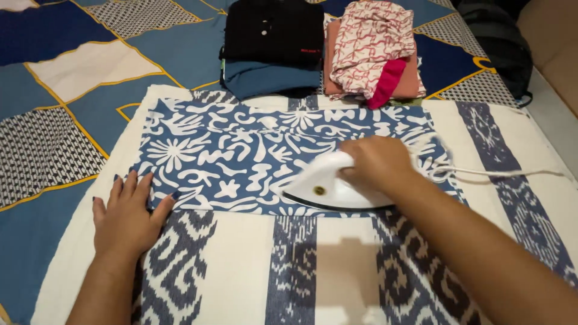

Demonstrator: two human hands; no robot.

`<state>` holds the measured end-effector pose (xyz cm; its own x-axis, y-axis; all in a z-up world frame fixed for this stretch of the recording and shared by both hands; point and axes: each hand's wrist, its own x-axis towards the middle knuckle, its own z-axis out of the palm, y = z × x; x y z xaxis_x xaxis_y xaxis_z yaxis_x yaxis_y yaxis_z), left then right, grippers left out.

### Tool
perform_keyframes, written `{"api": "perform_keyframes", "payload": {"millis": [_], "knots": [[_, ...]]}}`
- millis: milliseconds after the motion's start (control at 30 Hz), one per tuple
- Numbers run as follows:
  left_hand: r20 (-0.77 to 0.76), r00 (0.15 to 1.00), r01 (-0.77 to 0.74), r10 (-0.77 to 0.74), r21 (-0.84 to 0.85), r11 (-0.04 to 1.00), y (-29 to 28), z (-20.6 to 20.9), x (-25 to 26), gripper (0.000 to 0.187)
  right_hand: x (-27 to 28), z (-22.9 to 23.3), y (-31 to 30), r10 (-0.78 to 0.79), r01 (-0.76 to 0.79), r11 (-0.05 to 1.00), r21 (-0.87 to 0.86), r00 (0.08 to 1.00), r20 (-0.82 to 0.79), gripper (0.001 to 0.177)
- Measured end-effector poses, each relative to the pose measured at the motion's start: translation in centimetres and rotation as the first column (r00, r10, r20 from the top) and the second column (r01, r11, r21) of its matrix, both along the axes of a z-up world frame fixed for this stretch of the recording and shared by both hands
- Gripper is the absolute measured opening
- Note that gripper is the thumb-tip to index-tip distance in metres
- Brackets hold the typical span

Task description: Ironing and folding a blue and white patterned piece of clothing on a bed setup.

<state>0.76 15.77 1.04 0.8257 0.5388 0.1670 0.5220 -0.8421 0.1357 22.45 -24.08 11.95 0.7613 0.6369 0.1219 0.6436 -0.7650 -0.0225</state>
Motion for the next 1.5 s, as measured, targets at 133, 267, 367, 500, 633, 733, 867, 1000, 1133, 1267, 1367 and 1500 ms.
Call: {"api": "perform_keyframes", "payload": {"millis": [133, 267, 367, 500, 633, 733, 867, 1000, 1133, 1267, 1367, 1500], "knots": [[0.018, 1.000, 0.018, -0.018, -0.032, 0.999, 0.2, 0.2, -0.4, 0.076, 2.3, -0.9, -7.7, -0.197, 0.181, 0.952, -0.247, 0.979, -0.042, 0.032], [0.073, 0.990, 0.124, -0.123, -0.007, 0.992, 2.0, -0.3, -1.3, 0.074, 5.1, -2.1, -16.6, -0.376, 0.373, 0.867, -0.330, 0.925, 0.059, 0.041], [0.185, 0.963, 0.214, -0.198, -0.073, 0.974, 2.9, 0.6, -2.6, 0.069, 5.6, -5.3, -16.1, -0.354, 0.349, 0.919, -0.184, 0.935, 0.007, 0.037], [0.300, 0.930, 0.256, -0.214, -0.110, 0.960, 3.6, 3.0, -5.6, 0.059, 4.7, -9.0, -11.3, -0.312, 0.339, 0.931, 0.136, 0.932, -0.183, 0.034], [0.503, 0.860, 0.219, -0.087, -0.210, 0.953, 4.7, 2.4, -6.2, 0.034, 0.2, -1.2, 0.1, -0.387, 0.422, 0.904, 0.073, 0.878, -0.282, 0.038], [0.592, 0.806, 0.193, -0.007, -0.252, 0.948, 4.7, 1.9, -6.2, 0.023, -1.9, 1.2, 6.9, -0.298, 0.259, 0.946, -0.193, 0.931, -0.212, 0.051], [0.592, 0.798, 0.056, 0.114, -0.260, 0.964, 4.2, 2.4, -6.0, 0.019, -4.0, 2.0, 13.7, -0.001, -0.001, 1.000, -0.005, 0.927, -0.375, 0.049], [0.510, 0.844, 0.008, 0.166, -0.320, 0.947, 3.9, 3.2, -5.8, 0.027, -6.9, 1.8, 17.1, 0.062, -0.055, 0.998, 0.031, 0.952, -0.300, 0.050], [0.514, 0.845, -0.015, 0.146, -0.250, 0.968, 3.8, 3.1, -5.5, 0.017, -7.3, 1.1, 18.2, 0.132, -0.125, 0.990, 0.062, 0.984, -0.120, 0.054], [0.590, 0.798, 0.034, 0.120, -0.243, 0.969, 4.8, 1.3, -5.7, 0.014, -7.4, 1.0, 19.3, 0.171, -0.169, 0.985, 0.029, 0.982, -0.077, 0.054], [0.584, 0.803, 0.060, 0.122, -0.282, 0.957, 6.0, 0.1, -5.8, 0.014, -8.1, 0.9, 20.7, 0.183, -0.179, 0.981, 0.079, 0.982, -0.042, 0.049], [0.613, 0.780, 0.064, 0.122, -0.273, 0.960, 6.1, -0.2, -5.8, 0.014, -8.4, 0.9, 22.4, 0.269, -0.264, 0.960, 0.096, 0.962, -0.051, 0.048]]}}
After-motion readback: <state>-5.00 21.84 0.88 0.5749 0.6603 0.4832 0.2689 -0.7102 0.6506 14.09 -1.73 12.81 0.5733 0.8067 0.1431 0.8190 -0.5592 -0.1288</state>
